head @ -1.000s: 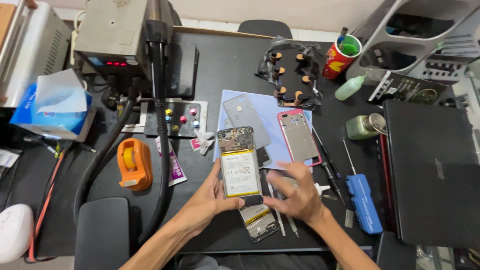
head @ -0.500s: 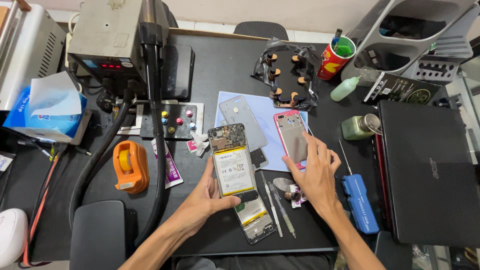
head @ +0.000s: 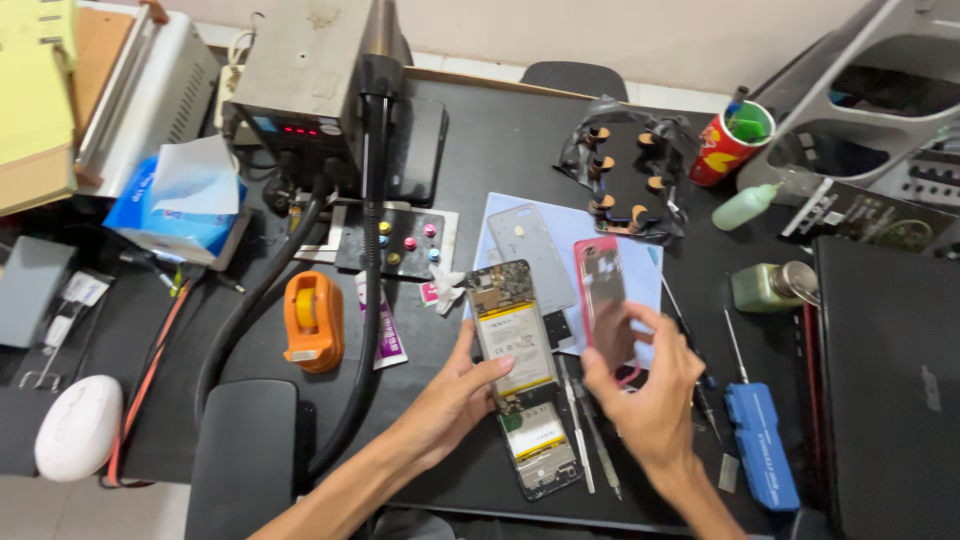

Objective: The person applies adhesive to a smartphone frame and assembles the device by connecting internal components and placing the battery. They then attach a pink phone case to the assembled smartphone.

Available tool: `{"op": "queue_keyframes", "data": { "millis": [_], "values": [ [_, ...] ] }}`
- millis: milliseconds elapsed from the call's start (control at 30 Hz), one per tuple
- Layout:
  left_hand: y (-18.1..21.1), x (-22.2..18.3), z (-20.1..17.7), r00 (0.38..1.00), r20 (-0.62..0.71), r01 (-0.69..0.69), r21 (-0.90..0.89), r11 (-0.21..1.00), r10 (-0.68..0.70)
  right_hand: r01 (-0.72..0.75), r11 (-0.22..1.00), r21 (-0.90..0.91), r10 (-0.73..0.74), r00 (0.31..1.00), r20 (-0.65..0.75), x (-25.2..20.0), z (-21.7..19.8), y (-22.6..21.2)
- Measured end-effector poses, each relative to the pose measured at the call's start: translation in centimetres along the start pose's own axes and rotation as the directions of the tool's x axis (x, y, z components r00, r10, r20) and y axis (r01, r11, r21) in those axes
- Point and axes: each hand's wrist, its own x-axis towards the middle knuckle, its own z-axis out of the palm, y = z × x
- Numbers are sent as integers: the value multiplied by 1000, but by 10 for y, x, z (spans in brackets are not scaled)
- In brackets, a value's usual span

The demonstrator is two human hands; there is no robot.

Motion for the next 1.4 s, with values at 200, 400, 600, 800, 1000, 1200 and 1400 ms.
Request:
{"op": "queue_keyframes", "data": {
  "millis": [200,400,600,800,1000,1200,1400],
  "values": [
    [-5,-1,-1,1000,18,1,-77,997,0,95,995,-1,-94,986,139,-21,11,-46],
    [-14,-1,-5,1000,10,27,-82,996,-26,173,982,-79,-160,976,148,-22,21,-60],
    [-18,-2,-3,997,75,-12,-44,999,16,188,976,-111,-172,975,139,-26,24,-61],
    [-13,-2,1,999,38,10,-13,1000,-9,195,971,-137,-170,971,171,-29,27,-59],
    [-6,2,-6,999,25,-45,-55,997,46,324,944,-65,-302,926,227,-27,24,-48],
    [9,5,-20,997,44,-47,-199,979,57,554,830,61,-556,815,160,-21,11,-18],
    [6,2,-15,995,81,80,-266,961,-60,657,746,105,-665,743,71,-18,5,-5]
  ]
}}
